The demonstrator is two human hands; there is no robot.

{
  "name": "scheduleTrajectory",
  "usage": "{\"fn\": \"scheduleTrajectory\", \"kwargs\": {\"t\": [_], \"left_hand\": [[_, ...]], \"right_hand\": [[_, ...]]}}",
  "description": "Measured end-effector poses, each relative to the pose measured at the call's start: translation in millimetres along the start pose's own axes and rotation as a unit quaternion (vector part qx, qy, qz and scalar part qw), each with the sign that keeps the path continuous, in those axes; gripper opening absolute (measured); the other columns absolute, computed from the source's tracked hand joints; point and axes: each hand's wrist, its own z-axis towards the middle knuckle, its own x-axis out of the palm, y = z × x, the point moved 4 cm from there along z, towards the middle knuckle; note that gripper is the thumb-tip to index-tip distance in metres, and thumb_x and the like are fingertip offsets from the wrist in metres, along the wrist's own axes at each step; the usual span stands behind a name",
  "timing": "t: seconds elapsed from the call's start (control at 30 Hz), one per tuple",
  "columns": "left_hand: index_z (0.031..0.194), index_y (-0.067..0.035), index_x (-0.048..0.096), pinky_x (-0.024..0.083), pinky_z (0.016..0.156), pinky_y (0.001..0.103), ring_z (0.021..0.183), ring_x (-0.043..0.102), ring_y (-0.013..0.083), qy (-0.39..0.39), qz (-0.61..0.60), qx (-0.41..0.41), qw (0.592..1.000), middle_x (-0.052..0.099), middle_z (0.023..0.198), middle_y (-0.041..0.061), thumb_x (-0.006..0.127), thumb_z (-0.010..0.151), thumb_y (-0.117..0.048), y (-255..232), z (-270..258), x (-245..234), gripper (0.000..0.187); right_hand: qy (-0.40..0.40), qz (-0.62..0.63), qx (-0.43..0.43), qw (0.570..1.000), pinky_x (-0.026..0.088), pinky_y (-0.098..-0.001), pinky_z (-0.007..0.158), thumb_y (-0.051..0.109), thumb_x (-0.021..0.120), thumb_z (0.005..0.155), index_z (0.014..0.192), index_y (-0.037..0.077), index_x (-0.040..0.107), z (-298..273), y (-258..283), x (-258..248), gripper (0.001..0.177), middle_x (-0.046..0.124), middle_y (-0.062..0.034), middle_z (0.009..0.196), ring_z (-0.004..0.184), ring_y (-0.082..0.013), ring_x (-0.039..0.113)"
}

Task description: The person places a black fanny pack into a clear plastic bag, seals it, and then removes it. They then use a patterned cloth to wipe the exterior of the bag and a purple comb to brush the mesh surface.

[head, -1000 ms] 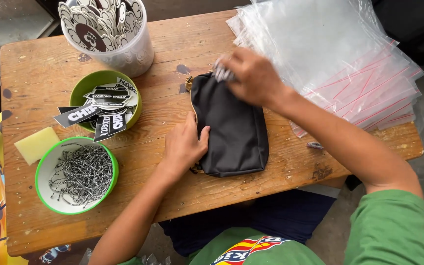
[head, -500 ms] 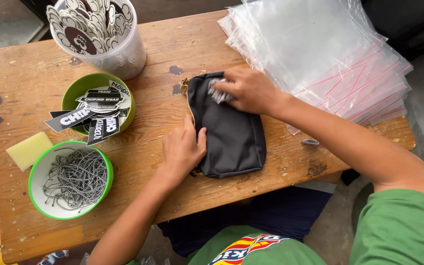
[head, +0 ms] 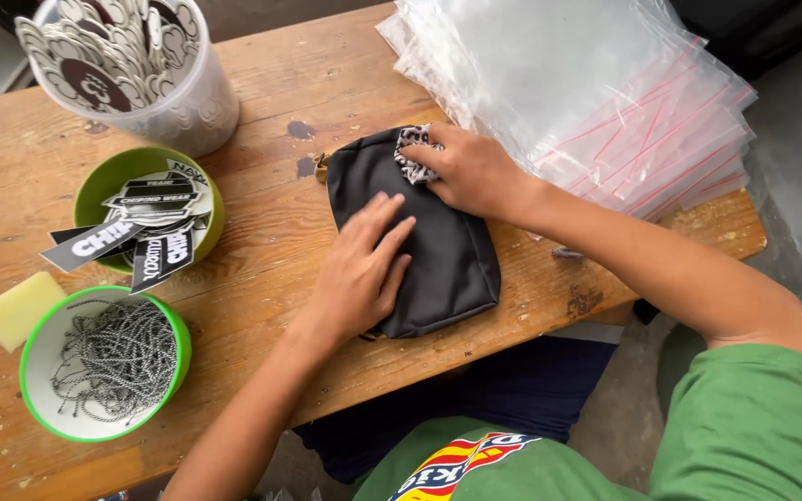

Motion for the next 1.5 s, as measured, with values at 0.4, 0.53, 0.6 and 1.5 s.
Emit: {"fn": "scheduleTrajectory", "kwargs": {"t": [0.4,0.53,0.6,1.5], "left_hand": [[0.144,-0.009,0.055,0.03,0.118,0.043,0.144,0.043,0.0287,0.17,-0.031,-0.038,0.984,0.051,0.153,0.011,0.062,0.096,-0.022,3.9,-5.7,19.3,0.05],[0.146,-0.009,0.053,0.028,0.119,0.043,0.146,0.04,0.0285,0.181,-0.034,-0.038,0.982,0.048,0.155,0.011,0.061,0.096,-0.022,-0.6,-4.8,19.7,0.052],[0.146,-0.008,0.053,0.028,0.119,0.043,0.146,0.04,0.0286,0.181,-0.033,-0.037,0.982,0.047,0.155,0.011,0.06,0.097,-0.021,-1.8,-5.4,20.4,0.051],[0.139,-0.009,0.059,0.035,0.114,0.045,0.141,0.047,0.0301,0.169,-0.01,-0.035,0.985,0.055,0.146,0.012,0.061,0.092,-0.021,1.5,-4.2,4.1,0.048]], "right_hand": [[0.032,0.166,-0.041,0.985,0.057,-0.0425,0.071,0.028,0.067,0.086,0.131,0.011,0.062,-150.4,87.2,-34.4,0.048,0.059,-0.0105,0.098,0.088,-0.0313,0.067],[0.145,0.38,-0.038,0.913,0.058,-0.043,0.067,0.017,0.068,0.08,0.119,0.005,0.069,-149.3,92.8,-70.0,0.04,0.066,-0.0133,0.091,0.081,-0.0332,0.07],[0.087,0.318,-0.032,0.944,0.057,-0.0444,0.07,0.017,0.07,0.079,0.124,0.006,0.066,-135.3,75.8,-78.5,0.046,0.063,-0.0143,0.094,0.084,-0.0357,0.068],[0.086,0.336,0.283,0.894,0.055,-0.0445,0.078,0.023,0.063,0.092,0.108,0.01,0.072,16.1,-36.6,-27.3,0.022,0.072,-0.0112,0.09,0.089,-0.0299,0.071]]}}
